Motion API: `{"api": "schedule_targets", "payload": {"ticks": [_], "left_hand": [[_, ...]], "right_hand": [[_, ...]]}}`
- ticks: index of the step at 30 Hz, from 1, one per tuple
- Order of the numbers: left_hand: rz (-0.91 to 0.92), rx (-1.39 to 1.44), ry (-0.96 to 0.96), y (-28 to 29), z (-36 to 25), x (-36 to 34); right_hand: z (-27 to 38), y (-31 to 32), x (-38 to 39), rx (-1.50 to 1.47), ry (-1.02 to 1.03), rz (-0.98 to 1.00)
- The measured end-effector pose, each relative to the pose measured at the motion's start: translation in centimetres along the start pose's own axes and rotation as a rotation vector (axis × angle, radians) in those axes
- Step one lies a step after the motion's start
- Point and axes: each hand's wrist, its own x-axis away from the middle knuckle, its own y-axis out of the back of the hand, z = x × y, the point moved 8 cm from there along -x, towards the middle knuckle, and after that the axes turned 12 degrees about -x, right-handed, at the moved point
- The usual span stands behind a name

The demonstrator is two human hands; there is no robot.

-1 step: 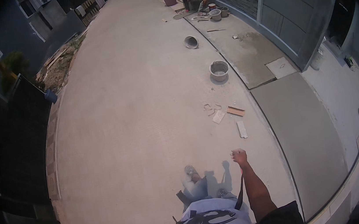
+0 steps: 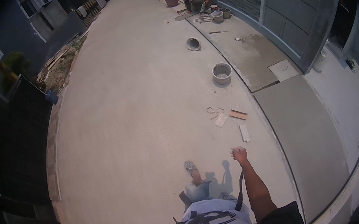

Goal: The person applies a white cement-like substance to a concrete surface using a brush and bucket, then transfers material between buckets with a trowel. The person walks across the site, retrieves tools, and continues mixing and applying the material.

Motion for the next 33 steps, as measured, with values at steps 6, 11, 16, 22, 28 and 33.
{"api": "schedule_targets", "payload": {"ticks": [6,11,16,22,28,33], "left_hand": [[-0.009,-0.054,0.119,-4.8,-16.4,-7.9],[-0.048,-0.164,-0.031,-7.7,-41.6,-15.3],[-0.054,-0.343,-0.413,-16.3,-72.9,-18.3],[-0.012,-0.32,-0.454,-32.0,-92.8,-22.6],[0.191,-0.563,-0.267,-43.7,-96.5,-25.0],[0.264,-0.66,-0.097,-49.4,-100.1,-29.3]], "right_hand": [[5.6,-10.0,-9.7,-0.046,-0.001,-0.085],[-5.3,-12.1,-11.7,0.699,-0.104,0.134],[-12.1,-11.3,-9.5,0.198,-0.682,-0.236],[-3.9,-18.2,-23.3,0.171,-0.642,-0.328],[25.2,-34.6,-47.8,0.38,0.105,-0.175],[49.9,-47.9,-58.0,0.085,0.155,0.43]]}}
